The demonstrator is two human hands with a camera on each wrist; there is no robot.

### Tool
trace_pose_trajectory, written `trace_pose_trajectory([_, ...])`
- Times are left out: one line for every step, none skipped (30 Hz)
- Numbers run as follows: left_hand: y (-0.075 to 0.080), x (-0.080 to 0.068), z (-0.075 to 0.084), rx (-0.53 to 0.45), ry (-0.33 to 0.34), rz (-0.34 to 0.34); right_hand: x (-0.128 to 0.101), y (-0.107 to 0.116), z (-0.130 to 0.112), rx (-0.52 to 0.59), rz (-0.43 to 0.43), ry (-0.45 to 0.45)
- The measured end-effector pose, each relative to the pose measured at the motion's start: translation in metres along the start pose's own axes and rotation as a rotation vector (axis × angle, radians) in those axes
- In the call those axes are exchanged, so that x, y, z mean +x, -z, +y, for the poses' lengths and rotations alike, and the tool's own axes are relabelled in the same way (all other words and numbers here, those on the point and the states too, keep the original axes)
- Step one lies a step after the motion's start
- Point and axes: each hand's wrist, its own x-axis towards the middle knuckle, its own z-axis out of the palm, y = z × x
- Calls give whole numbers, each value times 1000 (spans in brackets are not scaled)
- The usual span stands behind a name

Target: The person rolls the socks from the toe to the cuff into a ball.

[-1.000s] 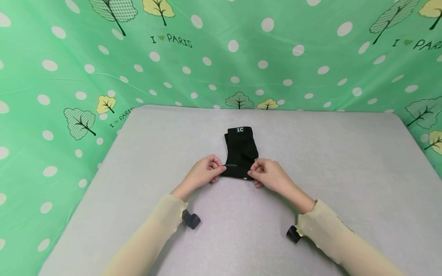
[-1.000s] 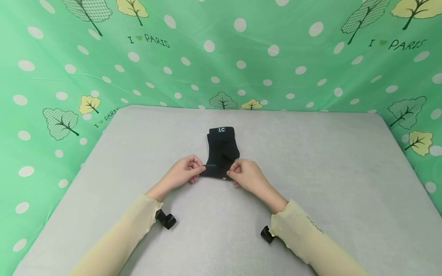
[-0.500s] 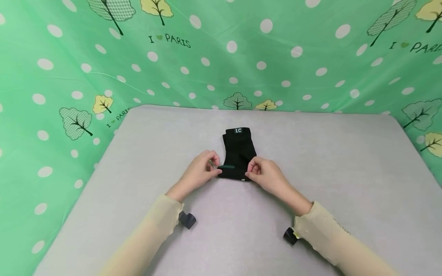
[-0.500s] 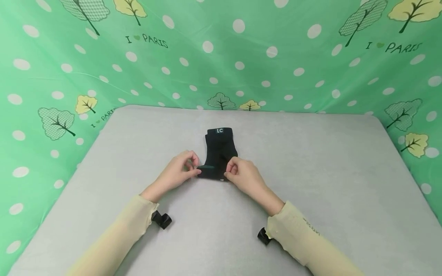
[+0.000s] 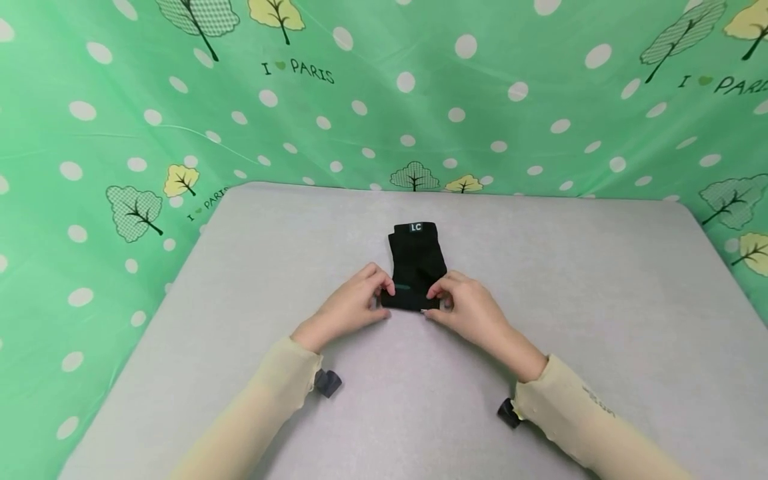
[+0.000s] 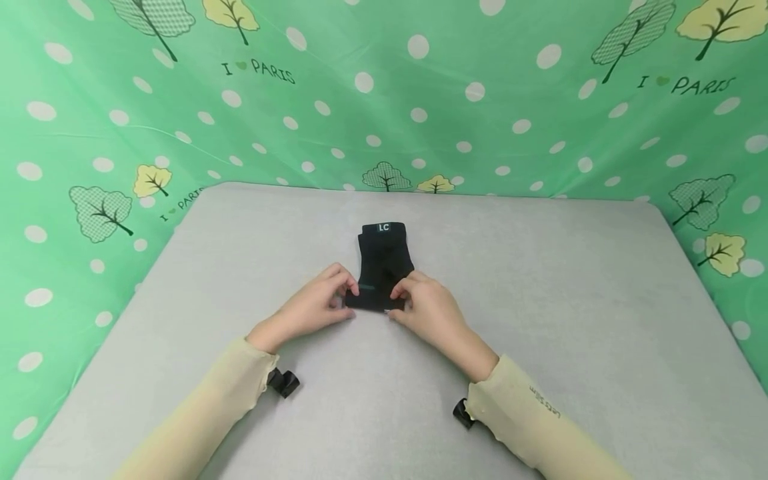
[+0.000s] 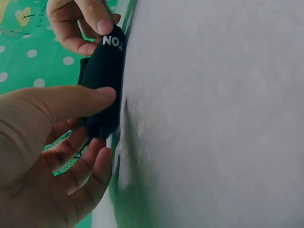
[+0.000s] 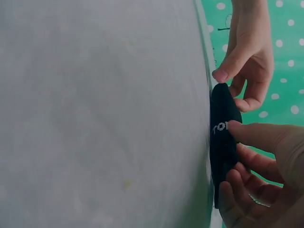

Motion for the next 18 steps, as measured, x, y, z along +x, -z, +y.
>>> trace_pose_trajectory([0,1,1,9,-5,1,0,0,0,-15,-7,4])
trace_pose_trajectory([-1,1,1,18,-11,2,1,0,-1,-28,-14,6])
trace_pose_trajectory([-1,2,2,28,-16,3,1,-1,-1,-40,-20,10])
trace_pose_trajectory([-1,2,2,42,-23,5,2,-1,-2,-49,-24,13])
trace_pose_trajectory([-1,3,3,55,-25,3,3,-1,-2,-62,-27,17])
trace_pose_trajectory([-2,3,3,67,-28,0,3,-2,-2,-75,-28,20])
trace_pose_trajectory([-2,4,4,82,-28,-4,4,-3,-2,-88,-27,24])
trace_pose_trajectory([-2,4,4,94,-27,-5,4,-3,-2,-98,-26,28])
trace_pose_trajectory([-2,5,5,106,-24,-6,4,-4,-1,-107,-21,30])
trace_pose_trajectory([-2,5,5,115,-19,-4,4,-4,-1,-114,-16,34])
trace_pose_trajectory([-2,6,6,124,-7,-5,4,-5,-1,-118,-9,37])
trace_pose_trajectory([-2,6,6,131,3,-4,4,-5,-1,-119,0,40])
trace_pose_trajectory([-2,6,7,137,14,-1,4,-5,0,-118,7,40])
trace_pose_trajectory([-2,6,8,140,24,3,4,-5,-1,-114,9,34])
trace_pose_trajectory([-2,6,8,145,30,10,4,-5,-1,-106,8,26])
trace_pose_trajectory([-2,6,8,149,36,14,4,-4,-1,-98,8,19])
trace_pose_trajectory([-1,6,8,152,40,18,3,-4,-1,-90,8,15])
trace_pose_trajectory([-1,6,9,147,39,23,3,-4,-2,-81,10,15])
